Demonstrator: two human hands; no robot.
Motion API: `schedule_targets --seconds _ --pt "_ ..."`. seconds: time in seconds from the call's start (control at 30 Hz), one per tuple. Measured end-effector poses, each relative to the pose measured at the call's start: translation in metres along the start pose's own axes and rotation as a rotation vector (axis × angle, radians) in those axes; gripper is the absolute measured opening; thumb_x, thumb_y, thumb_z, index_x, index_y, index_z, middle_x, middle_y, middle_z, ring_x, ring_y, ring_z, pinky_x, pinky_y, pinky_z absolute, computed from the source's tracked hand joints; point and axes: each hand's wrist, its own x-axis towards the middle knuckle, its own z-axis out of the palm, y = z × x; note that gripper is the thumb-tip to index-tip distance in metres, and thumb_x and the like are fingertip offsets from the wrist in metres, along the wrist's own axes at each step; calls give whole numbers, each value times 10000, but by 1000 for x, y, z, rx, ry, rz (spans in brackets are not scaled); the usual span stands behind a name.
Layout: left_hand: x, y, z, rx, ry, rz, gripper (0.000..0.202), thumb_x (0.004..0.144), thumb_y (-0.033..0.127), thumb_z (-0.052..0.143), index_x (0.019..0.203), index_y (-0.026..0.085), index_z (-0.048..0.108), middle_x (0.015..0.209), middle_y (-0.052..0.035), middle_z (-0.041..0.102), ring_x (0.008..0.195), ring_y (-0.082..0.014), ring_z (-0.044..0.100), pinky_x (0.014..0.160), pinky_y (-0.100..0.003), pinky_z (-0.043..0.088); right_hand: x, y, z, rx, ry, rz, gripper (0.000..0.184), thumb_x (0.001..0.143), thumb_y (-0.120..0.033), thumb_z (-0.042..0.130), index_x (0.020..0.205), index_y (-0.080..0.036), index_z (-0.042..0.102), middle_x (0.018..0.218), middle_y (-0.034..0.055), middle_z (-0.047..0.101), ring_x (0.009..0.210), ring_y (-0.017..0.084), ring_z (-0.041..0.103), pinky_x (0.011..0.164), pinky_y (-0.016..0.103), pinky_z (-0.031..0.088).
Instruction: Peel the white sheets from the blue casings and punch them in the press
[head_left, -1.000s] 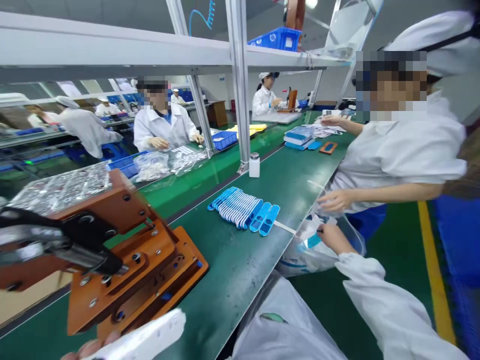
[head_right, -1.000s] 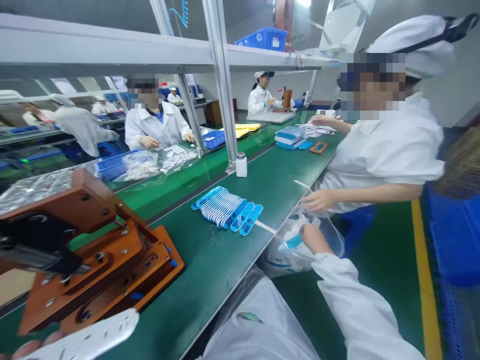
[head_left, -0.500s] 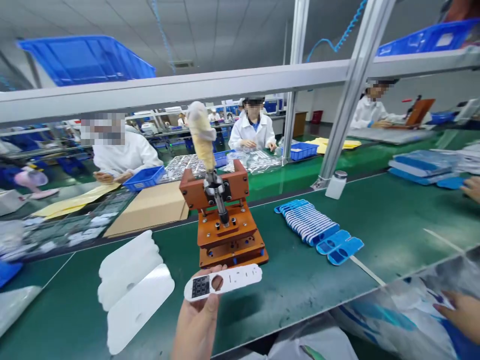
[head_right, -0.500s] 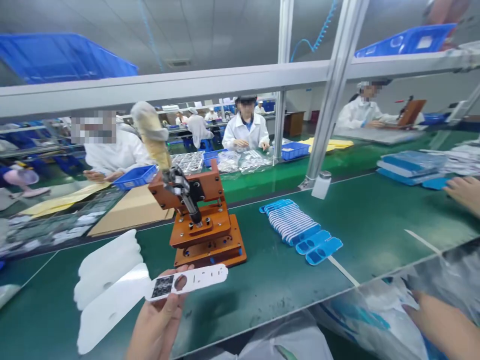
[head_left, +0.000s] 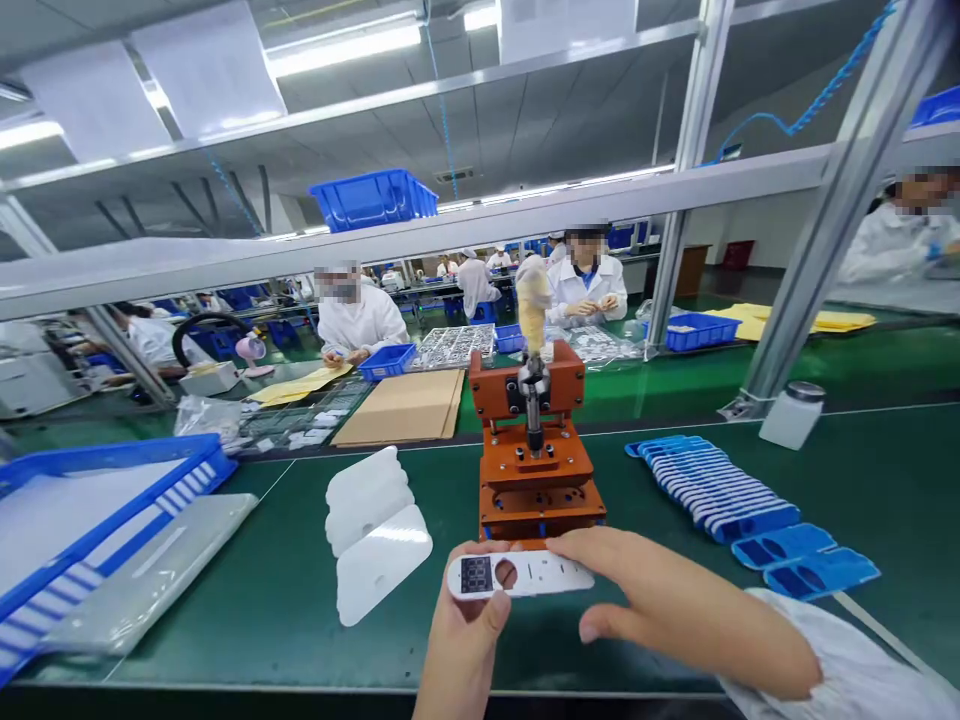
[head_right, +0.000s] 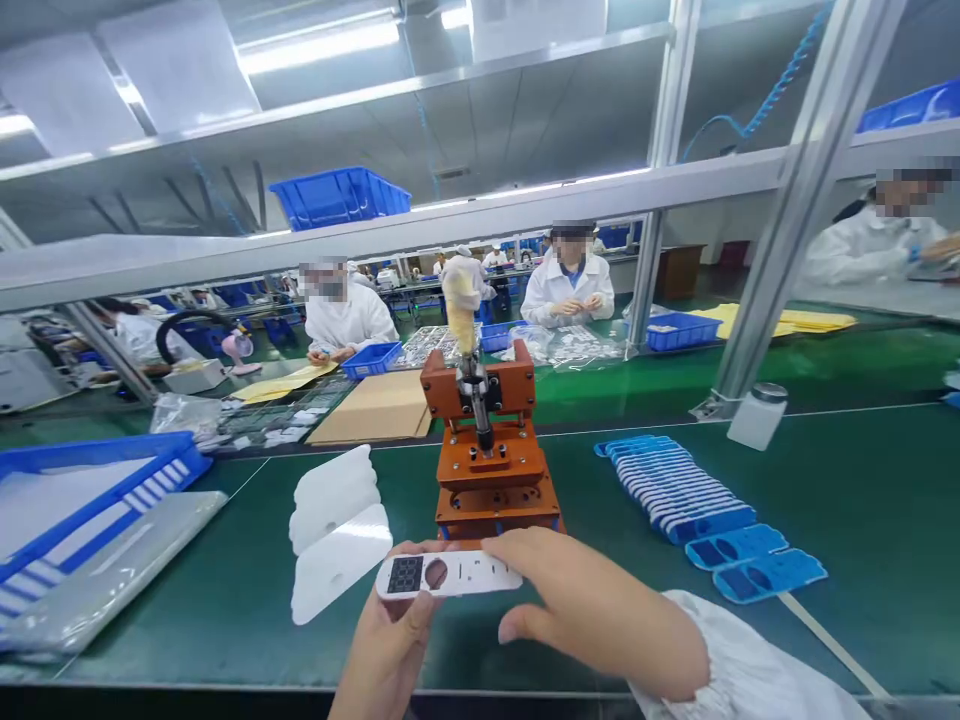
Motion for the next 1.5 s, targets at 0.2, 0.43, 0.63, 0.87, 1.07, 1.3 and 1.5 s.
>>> schedule_targets --seconds 0.2,0.43,0.63,0.87,1.07,1.3,1.5 --pt "14 -3 -7 94 -78 -10 412 625 393 784 924 210 567 936 -38 644 889 -199 589 790 -297 443 14 31 34 215 125 71 388 831 -391 598 1189 -243 586 1250 78 557 1157 249 517 1001 432 418" --pt "63 -5 -22 468 -146 91 493 710 367 710 1137 205 522 1095 -94 594 942 -215 568 791 -324 464 26 73 48 347 409 261 293 838 -398 507 1049 -202 450 1101 106 625 1069 231 586 868 377 509" --pt "85 -7 -39 1039 -86 393 275 841 305 533 1104 233 570 1145 -88 543 1066 -246 501 889 -422 447 44 102 41 182 450 334 343 834 -464 473 1021 -188 394 1120 151 574 1105 267 549 931 427 454" --pt "92 -22 -39 1336 -157 595 309 897 290 462 1181 248 577 1175 -101 553 1123 -279 468 921 -486 451 60 92 29 306 369 399 378 809 -380 519 1097 -194 359 1172 138 587 1106 283 556 922 438 459" --pt "94 -24 -40 1465 -154 741 310 890 256 481 1184 217 572 1162 -107 559 1100 -274 462 907 -465 455 60 91 28 365 361 402 446 808 -398 539 1162 -197 356 1222 131 553 1158 283 524 945 442 456" --pt "96 -26 -41 1479 -148 761 314 883 257 491 1184 217 569 1155 -111 559 1086 -277 476 887 -464 468 56 96 36 322 457 549 570 754 -536 574 1167 -203 367 1289 121 491 1216 300 457 979 455 417" --pt "96 -28 -43 1459 -147 730 321 888 256 482 1198 212 549 1168 -114 547 1103 -272 467 906 -463 461 57 107 48 368 621 515 495 758 -566 537 1067 -205 399 1160 101 547 1087 268 522 949 448 413"
